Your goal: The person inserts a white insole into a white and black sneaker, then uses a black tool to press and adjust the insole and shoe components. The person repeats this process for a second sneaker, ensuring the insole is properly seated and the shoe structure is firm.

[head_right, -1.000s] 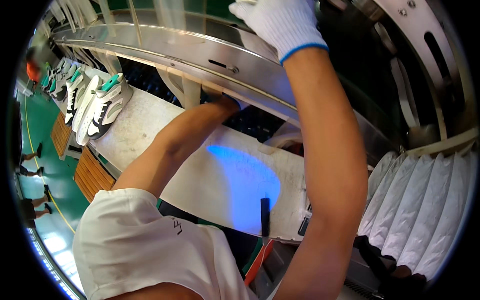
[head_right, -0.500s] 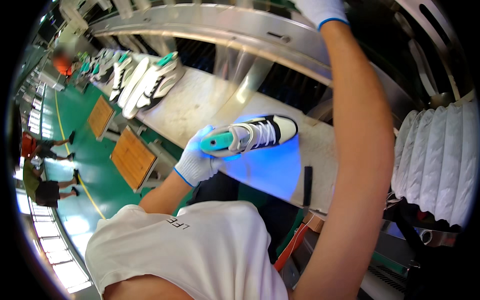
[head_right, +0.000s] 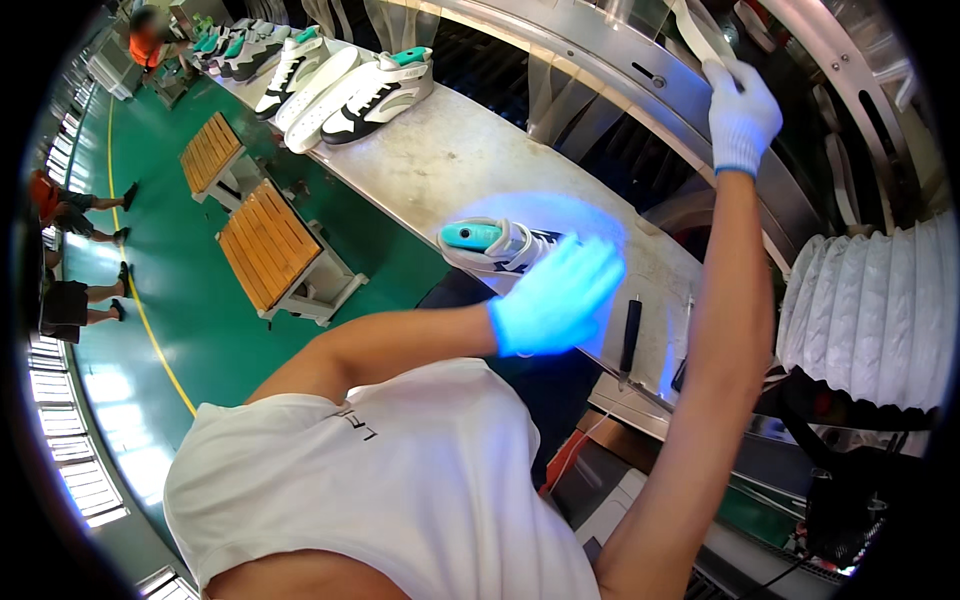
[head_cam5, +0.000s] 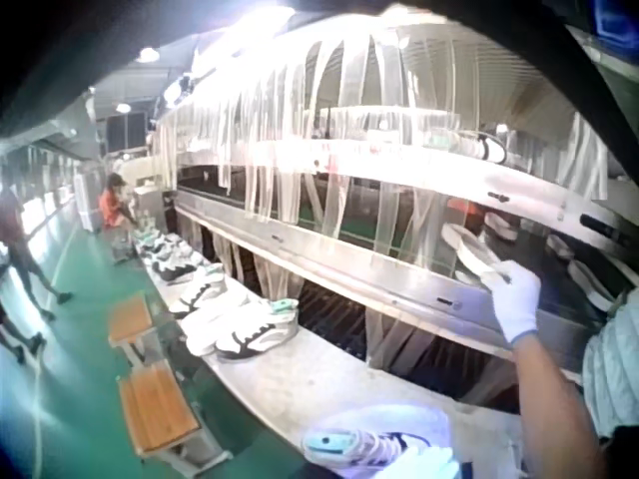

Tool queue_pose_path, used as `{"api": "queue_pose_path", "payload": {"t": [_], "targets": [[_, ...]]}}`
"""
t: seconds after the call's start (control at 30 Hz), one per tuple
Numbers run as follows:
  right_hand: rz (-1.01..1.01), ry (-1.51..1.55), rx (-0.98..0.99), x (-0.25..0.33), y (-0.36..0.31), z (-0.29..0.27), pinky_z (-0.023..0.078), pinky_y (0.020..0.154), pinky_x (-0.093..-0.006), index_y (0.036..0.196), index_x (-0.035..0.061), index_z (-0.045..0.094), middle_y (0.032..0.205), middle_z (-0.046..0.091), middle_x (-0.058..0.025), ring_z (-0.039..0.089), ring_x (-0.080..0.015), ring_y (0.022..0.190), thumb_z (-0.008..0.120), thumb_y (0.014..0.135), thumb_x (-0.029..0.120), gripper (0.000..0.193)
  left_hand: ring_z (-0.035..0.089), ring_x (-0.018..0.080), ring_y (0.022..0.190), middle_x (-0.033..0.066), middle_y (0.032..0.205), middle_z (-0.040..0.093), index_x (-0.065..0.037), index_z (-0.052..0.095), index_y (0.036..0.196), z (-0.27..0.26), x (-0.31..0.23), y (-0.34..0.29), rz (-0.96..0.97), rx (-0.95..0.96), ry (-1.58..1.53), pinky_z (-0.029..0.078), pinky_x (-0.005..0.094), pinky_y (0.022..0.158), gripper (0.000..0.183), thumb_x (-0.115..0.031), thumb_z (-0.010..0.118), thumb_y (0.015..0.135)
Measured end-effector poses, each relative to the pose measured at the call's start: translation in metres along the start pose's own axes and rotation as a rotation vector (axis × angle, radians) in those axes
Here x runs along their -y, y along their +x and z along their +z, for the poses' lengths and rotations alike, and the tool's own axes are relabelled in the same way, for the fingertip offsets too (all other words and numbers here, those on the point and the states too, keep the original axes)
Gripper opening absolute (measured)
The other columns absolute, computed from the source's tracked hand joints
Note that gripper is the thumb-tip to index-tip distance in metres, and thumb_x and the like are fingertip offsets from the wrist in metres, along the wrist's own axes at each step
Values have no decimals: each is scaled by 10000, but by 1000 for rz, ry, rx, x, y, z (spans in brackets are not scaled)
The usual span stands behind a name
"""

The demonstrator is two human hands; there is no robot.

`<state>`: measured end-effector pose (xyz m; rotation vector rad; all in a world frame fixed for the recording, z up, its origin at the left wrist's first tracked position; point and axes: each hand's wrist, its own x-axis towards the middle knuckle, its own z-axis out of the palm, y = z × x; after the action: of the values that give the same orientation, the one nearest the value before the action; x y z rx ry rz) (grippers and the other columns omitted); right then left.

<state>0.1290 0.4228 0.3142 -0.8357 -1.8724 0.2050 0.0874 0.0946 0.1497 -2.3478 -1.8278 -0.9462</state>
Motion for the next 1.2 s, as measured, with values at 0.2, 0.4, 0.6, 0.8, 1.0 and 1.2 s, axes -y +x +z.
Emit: {"api": "queue_pose_path", "payload": {"t": [0.2,0.4,0.6,0.8,1.0,1.2], "targets": [[-10,204,-150,75,-165,-78,607,1006,-414,1176,-26,838,1191,825,-148,766,-256,1083,899,900,33,288,678,399,1120,203,1210,701,24,714,1343,55,50,12,-112,553,313,461,589,1066,745,-585,724,913],[-260,-142,102,70,-349,-119,622,995,-515,1124,46,814,1169,807,-130,773,-381,1124,950,864,73,295,688,348,1086,127,1161,698,-48,702,1245,7,77,-50,567,454,112,546,477,1020,456,-321,779,888],[34,-69,391,57,-462,-90,544,1110,-559,1208,57,778,1418,719,-161,660,-440,1355,932,881,179,382,704,312,1288,128,1431,722,-177,727,1364,-31,138,-87,761,264,-42,528,523,1122,429,-186,727,935],[171,-195,339,33,-466,-82,523,1153,-616,1535,46,568,1586,558,-334,567,-562,1424,1000,801,285,885,714,466,1104,193,1427,624,-147,773,1245,-14,116,-108,306,65,-60,575,678,1024,534,-64,879,728],[184,-216,249,27,-477,-69,539,1144,-599,1509,-4,570,1557,588,-333,621,-548,1365,962,818,156,811,714,502,1123,206,1365,647,-130,795,1210,7,115,-128,189,-60,-167,601,602,982,485,-55,894,741],[237,-166,195,21,-485,-67,544,1154,-569,1518,-41,565,1552,607,-316,629,-525,1383,984,823,188,843,721,527,1144,211,1338,693,-135,783,1213,7,118,-130,202,-44,-131,623,572,950,489,-93,916,745]]}}
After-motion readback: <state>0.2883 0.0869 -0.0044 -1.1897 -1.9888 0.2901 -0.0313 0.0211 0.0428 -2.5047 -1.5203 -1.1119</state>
